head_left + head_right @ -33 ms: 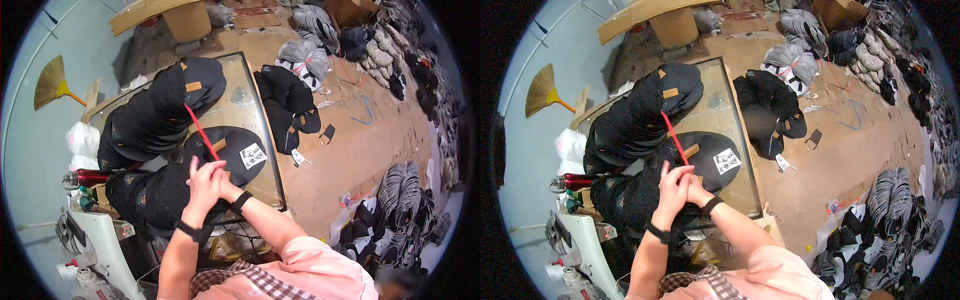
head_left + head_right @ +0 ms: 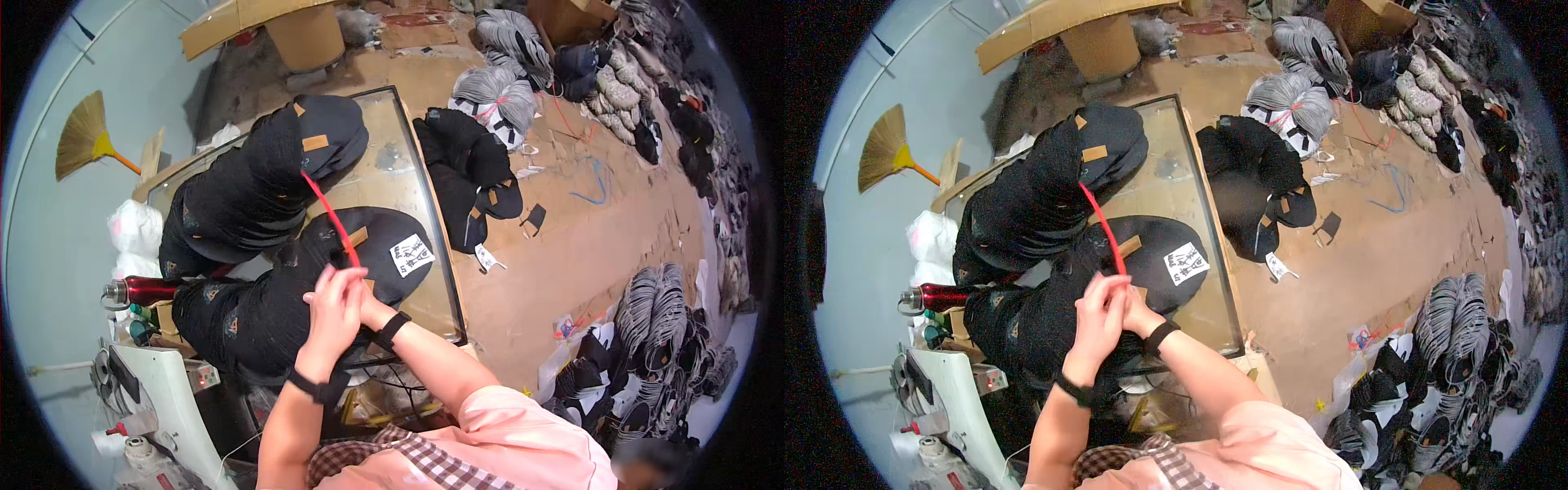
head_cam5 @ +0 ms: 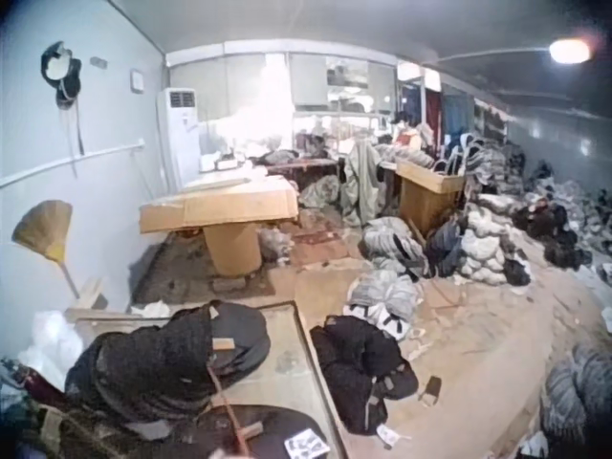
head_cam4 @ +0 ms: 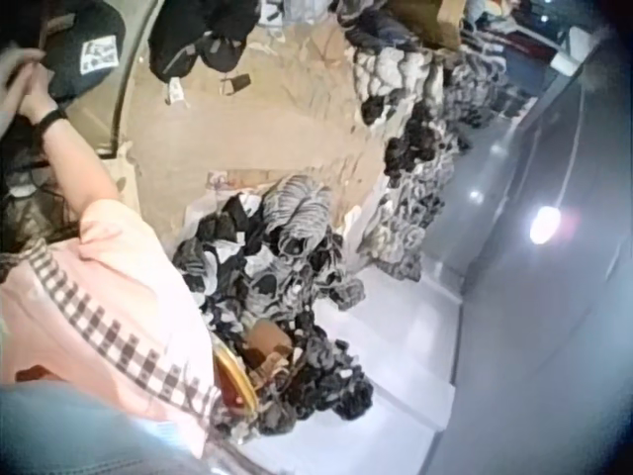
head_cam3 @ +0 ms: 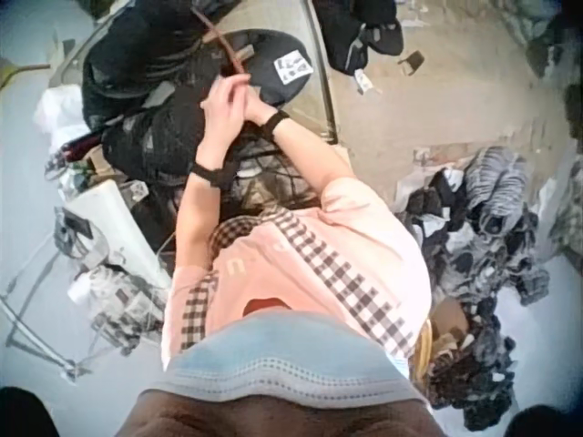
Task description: The person cuts threads on a stack of fabric pieces using shears, ties them together using green and red ribbons, and then sews the pieces using a sewing machine.
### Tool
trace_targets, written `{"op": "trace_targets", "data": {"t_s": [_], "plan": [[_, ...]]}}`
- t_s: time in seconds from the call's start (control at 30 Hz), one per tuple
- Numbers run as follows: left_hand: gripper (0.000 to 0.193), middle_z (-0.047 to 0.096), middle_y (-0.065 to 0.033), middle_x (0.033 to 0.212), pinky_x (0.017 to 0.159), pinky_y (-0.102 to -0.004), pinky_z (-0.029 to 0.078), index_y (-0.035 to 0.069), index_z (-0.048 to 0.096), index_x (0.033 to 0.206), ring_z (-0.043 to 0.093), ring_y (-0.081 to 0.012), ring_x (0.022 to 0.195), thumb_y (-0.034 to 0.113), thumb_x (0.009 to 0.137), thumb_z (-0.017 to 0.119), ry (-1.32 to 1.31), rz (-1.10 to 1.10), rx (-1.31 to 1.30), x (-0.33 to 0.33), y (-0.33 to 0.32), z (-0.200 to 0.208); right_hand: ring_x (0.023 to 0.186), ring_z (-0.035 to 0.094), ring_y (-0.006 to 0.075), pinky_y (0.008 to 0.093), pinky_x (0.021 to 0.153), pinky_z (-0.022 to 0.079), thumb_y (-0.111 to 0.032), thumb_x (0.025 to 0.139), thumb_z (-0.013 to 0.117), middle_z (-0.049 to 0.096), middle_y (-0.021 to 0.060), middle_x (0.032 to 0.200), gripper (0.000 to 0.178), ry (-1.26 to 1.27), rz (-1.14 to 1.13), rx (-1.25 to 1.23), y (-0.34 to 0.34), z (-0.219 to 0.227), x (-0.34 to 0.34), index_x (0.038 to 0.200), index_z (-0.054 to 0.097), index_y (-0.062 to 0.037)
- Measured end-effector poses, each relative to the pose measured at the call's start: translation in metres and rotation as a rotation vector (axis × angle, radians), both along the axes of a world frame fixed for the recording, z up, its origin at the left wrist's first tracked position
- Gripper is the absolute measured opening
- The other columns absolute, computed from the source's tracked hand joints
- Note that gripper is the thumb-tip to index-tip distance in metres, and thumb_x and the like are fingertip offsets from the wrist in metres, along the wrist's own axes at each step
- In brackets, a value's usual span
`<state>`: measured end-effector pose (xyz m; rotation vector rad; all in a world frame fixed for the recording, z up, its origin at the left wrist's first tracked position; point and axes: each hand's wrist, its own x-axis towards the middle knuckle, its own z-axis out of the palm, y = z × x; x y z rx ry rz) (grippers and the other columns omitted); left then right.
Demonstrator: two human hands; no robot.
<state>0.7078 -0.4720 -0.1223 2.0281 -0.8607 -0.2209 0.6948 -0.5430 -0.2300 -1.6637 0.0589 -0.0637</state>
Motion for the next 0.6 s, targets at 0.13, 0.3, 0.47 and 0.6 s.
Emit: {"op": "trace_targets", "data": {"t_s": [0.13, 0.3, 0.47, 0.6], "plan": [[0.01, 0.058, -0.0094, 0.07, 0.057, -0.0273, 0.044, 0.001, 0.059, 0.094, 0.057, -0.0154, 0.063, 0.0, 0.087, 0.052, 0.466, -0.009, -0.116, -0.057, 0.043, 0.064, 0.081, 0.062, 0.0368, 0.0429, 0.07, 0.048, -0.051, 0.075, 0.067, 0.065, 0.0196, 0.084, 0.049, 0.14, -0.082, -0.174, -0.008, 0.026, -0.004, 0.081, 0.06, -0.0028], [0.017, 0.058, -0.0074, 0.068, 0.056, -0.0253, 0.04, 0.001, 0.06, 0.073, 0.053, -0.0147, 0.061, -0.009, 0.079, 0.048, 0.423, -0.008, -0.132, -0.084, 0.129, 0.125, 0.084, 0.061, 0.0382, 0.0434, 0.072, 0.047, -0.052, 0.076, 0.065, 0.064, 0.0193, 0.084, 0.05, -0.025, -0.088, -0.124, 0.002, 0.036, -0.006, 0.083, 0.059, -0.0028], [0.009, 0.053, -0.0066, 0.07, 0.062, -0.0242, 0.039, 0.001, 0.053, 0.079, 0.048, -0.0123, 0.067, -0.003, 0.086, 0.05, 0.484, 0.196, -0.477, -0.103, 0.146, 0.114, 0.082, 0.06, 0.036, 0.0425, 0.071, 0.047, -0.047, 0.081, 0.062, 0.061, 0.0163, 0.082, 0.043, -0.122, -0.097, -0.273, 0.014, 0.027, -0.014, 0.083, 0.062, -0.004], [0.007, 0.048, -0.0052, 0.067, 0.057, -0.0286, 0.037, 0.001, 0.052, 0.08, 0.044, -0.014, 0.06, -0.001, 0.086, 0.055, 0.346, 0.21, -0.624, -0.105, 0.128, 0.131, 0.075, 0.062, 0.0312, 0.0395, 0.067, 0.048, -0.039, 0.079, 0.068, 0.062, 0.0167, 0.078, 0.039, -0.092, -0.147, -0.211, 0.015, 0.019, -0.014, 0.082, 0.062, -0.0013]]}}
